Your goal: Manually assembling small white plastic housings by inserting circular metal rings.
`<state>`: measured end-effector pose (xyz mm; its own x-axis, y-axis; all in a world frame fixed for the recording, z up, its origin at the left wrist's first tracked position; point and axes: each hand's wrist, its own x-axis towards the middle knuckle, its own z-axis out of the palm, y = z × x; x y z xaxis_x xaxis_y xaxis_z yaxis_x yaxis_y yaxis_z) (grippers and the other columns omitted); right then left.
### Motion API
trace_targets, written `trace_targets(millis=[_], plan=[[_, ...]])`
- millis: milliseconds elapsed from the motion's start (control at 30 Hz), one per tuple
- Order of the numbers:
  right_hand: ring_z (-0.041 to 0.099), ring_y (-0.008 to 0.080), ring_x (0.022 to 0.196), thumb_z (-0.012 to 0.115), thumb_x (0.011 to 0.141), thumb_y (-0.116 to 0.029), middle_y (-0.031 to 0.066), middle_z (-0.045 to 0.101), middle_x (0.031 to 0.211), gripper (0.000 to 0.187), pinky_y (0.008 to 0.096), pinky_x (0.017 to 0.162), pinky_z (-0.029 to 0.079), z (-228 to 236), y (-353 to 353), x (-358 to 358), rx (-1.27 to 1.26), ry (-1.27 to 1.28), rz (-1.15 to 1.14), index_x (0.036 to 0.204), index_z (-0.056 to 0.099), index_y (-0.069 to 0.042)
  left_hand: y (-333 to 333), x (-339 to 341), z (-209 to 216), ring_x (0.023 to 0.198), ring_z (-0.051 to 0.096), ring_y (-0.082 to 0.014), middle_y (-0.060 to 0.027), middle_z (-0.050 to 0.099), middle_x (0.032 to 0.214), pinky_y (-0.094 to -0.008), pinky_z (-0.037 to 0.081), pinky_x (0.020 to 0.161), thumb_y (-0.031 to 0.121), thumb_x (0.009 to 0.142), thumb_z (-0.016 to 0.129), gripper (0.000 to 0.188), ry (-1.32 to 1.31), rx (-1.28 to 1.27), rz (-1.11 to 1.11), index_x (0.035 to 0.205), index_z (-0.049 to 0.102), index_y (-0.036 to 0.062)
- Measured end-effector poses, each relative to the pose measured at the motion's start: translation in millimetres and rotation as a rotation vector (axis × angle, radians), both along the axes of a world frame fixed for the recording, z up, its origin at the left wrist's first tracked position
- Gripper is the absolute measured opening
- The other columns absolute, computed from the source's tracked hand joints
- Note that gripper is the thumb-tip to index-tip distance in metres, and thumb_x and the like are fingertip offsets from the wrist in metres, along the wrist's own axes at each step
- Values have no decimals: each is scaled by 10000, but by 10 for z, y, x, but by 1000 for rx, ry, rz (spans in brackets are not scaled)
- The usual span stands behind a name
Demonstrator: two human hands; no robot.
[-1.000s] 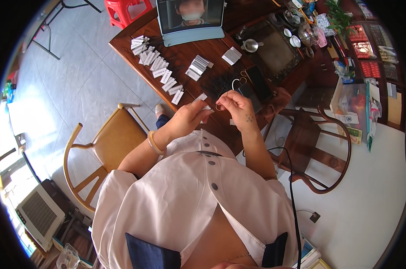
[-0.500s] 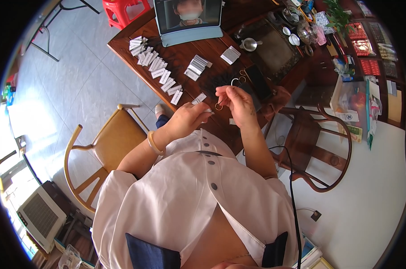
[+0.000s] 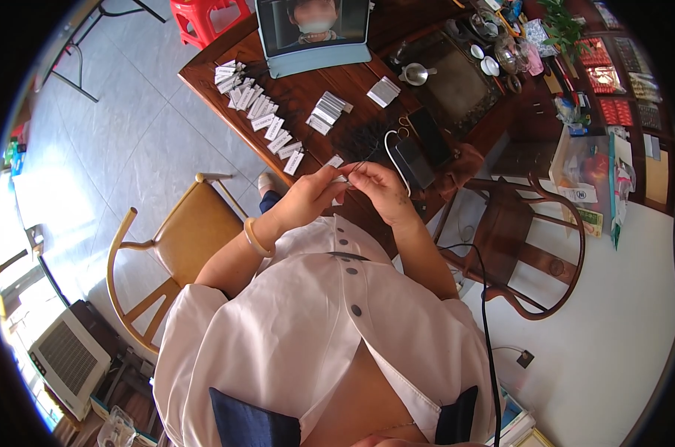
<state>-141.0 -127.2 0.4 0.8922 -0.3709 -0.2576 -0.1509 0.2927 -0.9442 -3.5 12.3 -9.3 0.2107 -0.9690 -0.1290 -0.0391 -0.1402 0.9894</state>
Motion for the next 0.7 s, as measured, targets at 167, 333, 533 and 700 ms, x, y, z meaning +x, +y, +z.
trace_targets(millis=[167, 333, 533, 700], plan=[[598, 92, 868, 577, 947, -149, 53, 673, 920, 209, 236, 790, 476, -10, 13, 5, -97, 20, -79, 990, 669, 34, 7, -21, -35, 695, 615, -126, -54, 643, 767, -271, 496, 628, 137, 970, 531, 126, -43, -2, 5, 981, 551, 13], [596, 87, 830, 582, 943, -132, 54, 673, 902, 195, 230, 757, 479, -15, 22, 12, -131, -18, -110, 976, 672, 38, 1, -28, -27, 690, 616, -137, -60, 640, 762, -277, 491, 621, 128, 965, 536, 120, -109, -85, 21, 963, 552, 9], [608, 101, 815, 575, 944, -118, 63, 673, 916, 188, 233, 756, 489, -40, 51, 17, -190, -45, -244, 966, 670, 43, 23, -9, -74, 687, 625, -194, -76, 634, 745, -308, 487, 620, 127, 947, 551, 124, -164, -56, 21, 1000, 558, 16], [599, 101, 832, 572, 939, -94, 66, 669, 929, 166, 239, 777, 486, -9, 63, 20, -107, -19, -161, 981, 659, 41, 17, -18, -44, 686, 633, -240, -84, 635, 738, -336, 489, 626, 127, 934, 556, 154, -136, -67, 35, 1048, 566, 24]])
